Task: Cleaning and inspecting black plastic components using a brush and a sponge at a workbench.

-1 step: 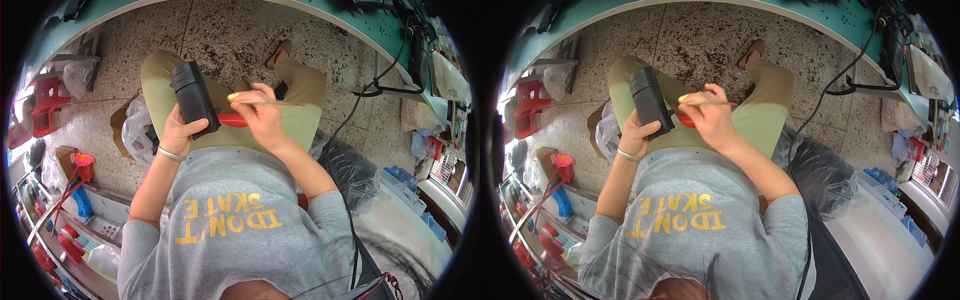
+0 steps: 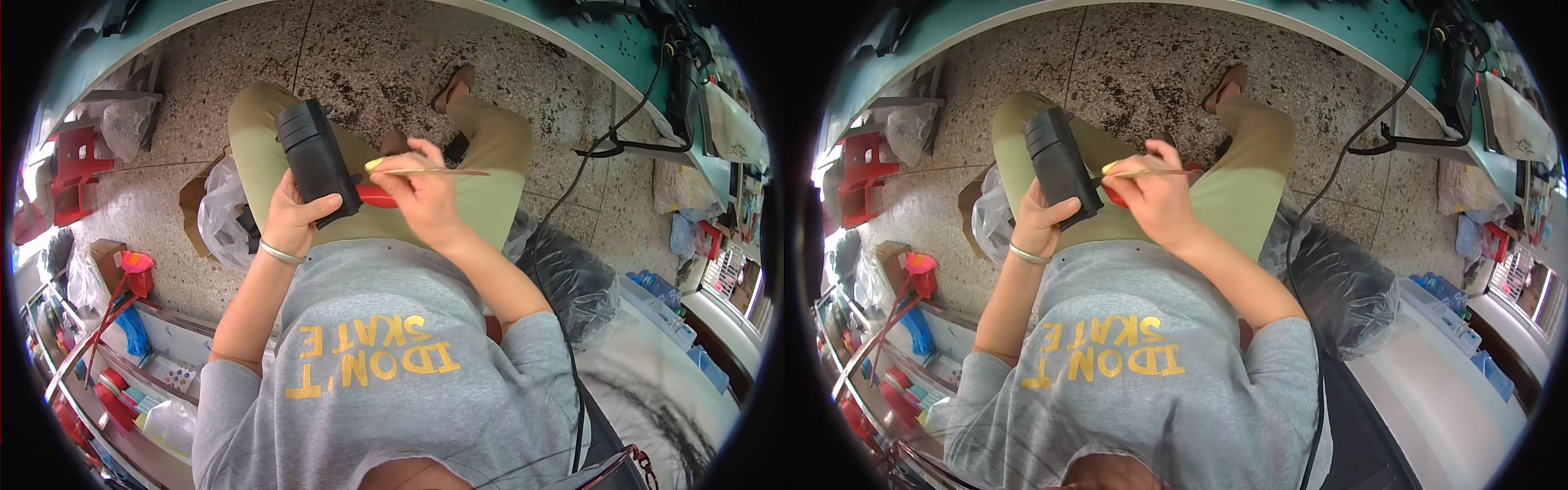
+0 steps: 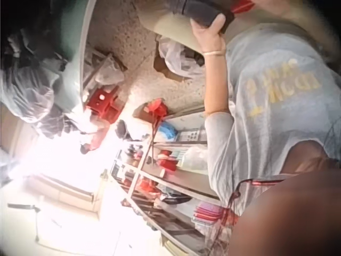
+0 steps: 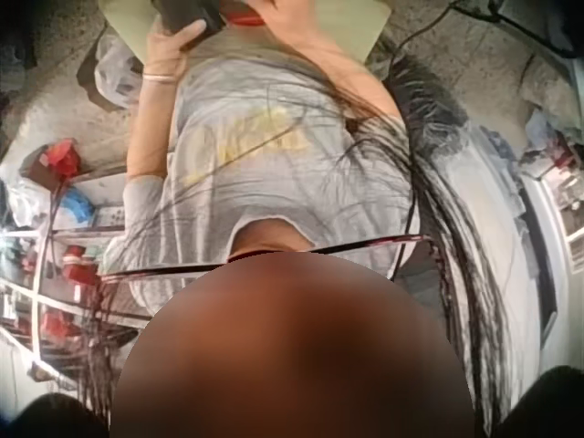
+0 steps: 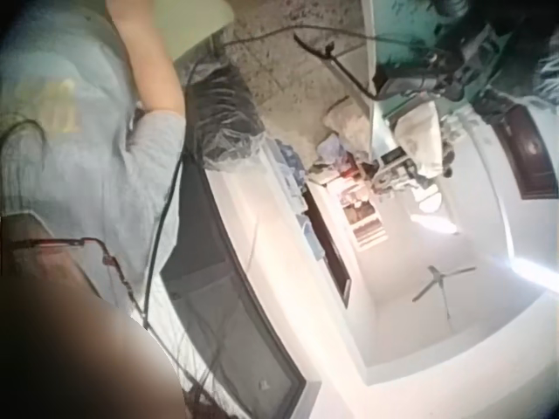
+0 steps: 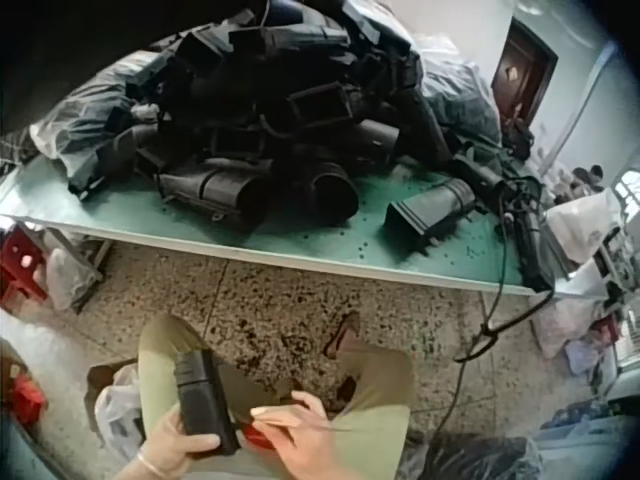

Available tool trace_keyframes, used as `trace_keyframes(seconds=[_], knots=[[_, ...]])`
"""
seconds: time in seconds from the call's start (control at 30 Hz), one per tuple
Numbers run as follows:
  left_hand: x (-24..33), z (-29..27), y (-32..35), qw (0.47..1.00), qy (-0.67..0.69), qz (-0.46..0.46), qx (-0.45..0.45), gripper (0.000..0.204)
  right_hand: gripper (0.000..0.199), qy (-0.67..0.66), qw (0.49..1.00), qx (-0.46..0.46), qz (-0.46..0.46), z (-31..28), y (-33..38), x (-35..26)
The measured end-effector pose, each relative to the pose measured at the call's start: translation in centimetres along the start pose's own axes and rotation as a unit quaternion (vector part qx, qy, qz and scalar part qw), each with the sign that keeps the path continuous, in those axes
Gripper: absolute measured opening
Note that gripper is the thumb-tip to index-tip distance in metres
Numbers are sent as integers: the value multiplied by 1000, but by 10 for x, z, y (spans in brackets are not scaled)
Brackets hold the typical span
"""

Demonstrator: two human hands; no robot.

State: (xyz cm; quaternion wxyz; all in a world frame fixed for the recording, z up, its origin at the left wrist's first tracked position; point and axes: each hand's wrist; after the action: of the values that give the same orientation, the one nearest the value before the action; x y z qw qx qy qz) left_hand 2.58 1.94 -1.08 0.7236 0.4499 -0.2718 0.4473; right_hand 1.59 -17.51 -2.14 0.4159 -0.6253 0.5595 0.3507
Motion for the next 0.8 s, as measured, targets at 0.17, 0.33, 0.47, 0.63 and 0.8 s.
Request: trace_keyframes(seconds=[0.17, 0.33, 0.47, 0.63, 0.8], knots=[[-1, 9, 1, 1000, -6, 22, -2, 58, 9, -80, 987, -33, 136, 8, 3, -1], [-5, 7, 1, 1000, -1, 9, 7, 59, 14, -307, 901, -77, 296, 11, 4, 4], [-6, 11, -4, 1000, -1, 9, -2, 61, 13, -280, 924, -47, 258, 5, -1, 14], [1, 40, -26, 964, -230, 56, -121, 61, 12, -455, 855, -153, 199, -24, -40, 11], [-5, 87, -50, 957, -218, 109, -156, 70, 6, -25, 971, 214, 101, -133, -39, 42]])
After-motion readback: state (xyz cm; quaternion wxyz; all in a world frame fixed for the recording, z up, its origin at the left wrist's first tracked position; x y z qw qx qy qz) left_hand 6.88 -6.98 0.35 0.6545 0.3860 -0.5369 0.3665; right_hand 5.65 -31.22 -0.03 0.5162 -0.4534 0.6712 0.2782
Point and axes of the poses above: each hand's wrist, its own y-axis away from the middle knuckle, its own z-axis out of the palm, x = y × z, and after that the axes turned 8 degrees about z, right-handed
